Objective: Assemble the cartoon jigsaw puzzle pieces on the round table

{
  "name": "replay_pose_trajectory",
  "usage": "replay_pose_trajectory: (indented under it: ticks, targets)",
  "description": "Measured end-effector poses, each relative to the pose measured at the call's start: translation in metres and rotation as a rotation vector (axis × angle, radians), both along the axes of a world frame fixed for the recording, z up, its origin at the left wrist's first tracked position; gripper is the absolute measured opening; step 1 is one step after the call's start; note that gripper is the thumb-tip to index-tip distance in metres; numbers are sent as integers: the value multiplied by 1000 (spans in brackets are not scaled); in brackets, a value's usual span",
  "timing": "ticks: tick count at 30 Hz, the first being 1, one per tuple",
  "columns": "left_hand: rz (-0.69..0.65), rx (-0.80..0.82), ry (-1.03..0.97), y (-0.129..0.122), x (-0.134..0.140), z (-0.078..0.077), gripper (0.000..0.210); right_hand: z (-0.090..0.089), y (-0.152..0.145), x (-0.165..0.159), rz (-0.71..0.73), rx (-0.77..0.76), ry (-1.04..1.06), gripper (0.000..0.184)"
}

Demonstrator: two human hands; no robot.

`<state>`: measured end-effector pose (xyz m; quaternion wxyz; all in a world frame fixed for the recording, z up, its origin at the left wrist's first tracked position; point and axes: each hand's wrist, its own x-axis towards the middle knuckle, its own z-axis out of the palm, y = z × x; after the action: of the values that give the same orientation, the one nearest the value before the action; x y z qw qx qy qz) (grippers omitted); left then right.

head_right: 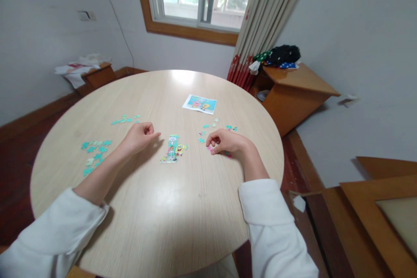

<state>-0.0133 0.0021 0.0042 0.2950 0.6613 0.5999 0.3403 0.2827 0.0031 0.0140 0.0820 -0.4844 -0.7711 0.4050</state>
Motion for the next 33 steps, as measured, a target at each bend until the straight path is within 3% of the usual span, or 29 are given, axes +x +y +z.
replay_pose_trajectory:
  ticks: [6,21,33]
  targets:
    - [-15,2,-5,1,0,-2,29,0,-2,-2,1,16,5,19]
    - [-15,16,0,2,0,-5,29,1,-7,-15,-76,-165,150,23]
    - [-73,-19,-129,-3,9,-2,26,-1,-9,-43,-132,-15,383,22]
